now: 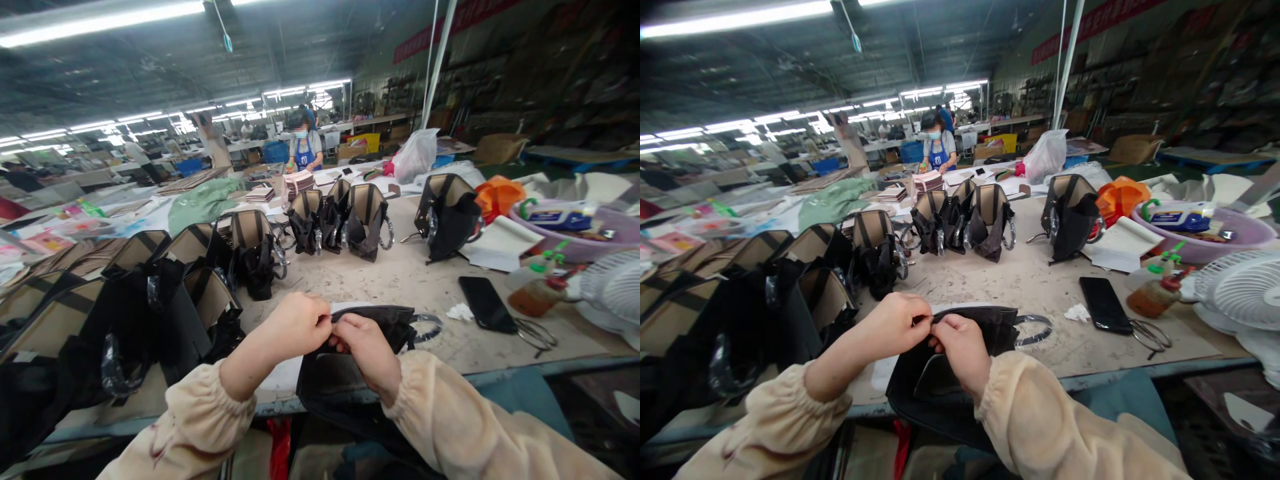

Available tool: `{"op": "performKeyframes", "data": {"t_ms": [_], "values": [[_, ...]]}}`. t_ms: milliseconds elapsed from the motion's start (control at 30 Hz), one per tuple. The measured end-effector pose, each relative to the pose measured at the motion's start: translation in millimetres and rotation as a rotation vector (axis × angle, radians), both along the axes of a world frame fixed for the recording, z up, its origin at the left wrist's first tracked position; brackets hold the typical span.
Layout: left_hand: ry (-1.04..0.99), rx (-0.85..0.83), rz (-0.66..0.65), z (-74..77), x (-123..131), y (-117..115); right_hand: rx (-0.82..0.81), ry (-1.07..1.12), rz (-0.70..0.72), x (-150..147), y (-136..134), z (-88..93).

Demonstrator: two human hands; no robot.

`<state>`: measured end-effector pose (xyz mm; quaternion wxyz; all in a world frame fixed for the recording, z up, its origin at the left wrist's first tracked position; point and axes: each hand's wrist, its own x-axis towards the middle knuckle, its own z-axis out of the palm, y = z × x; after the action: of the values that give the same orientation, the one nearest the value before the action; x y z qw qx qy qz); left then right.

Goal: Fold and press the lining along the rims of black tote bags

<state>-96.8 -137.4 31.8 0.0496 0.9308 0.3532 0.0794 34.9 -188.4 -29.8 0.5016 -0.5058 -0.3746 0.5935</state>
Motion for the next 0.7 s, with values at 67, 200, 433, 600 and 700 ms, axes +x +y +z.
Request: {"op": "performKeyframes", "data": {"t_ms": [67, 200, 433, 600, 700], "values": [[-0.012, 0.011, 0.022, -2.2, 0.0, -0.2, 0.026, -0.033, -0.002, 0.2, 0.1, -2.4], [-0.024, 0.029, 0.059, -5.0, -0.7, -0.2, 0.063, -0.096, 0.008, 1.7, 0.0, -6.4], [-0.021, 0.019, 0.087, -6.4, -2.1, 0.5, 0.07, -0.097, 0.021, 3.4, 0.9, -8.2], [-0.109, -0.133, 0.056, -3.2, -11.7, 0.0, 0.046, -0.091, 0.049, 3.9, 1.3, -7.8], [-0.115, -0.229, 0.052, 2.0, -17.4, -1.3, 0.043, -0.065, 0.055, 4.9, 2.1, -7.5]]}}
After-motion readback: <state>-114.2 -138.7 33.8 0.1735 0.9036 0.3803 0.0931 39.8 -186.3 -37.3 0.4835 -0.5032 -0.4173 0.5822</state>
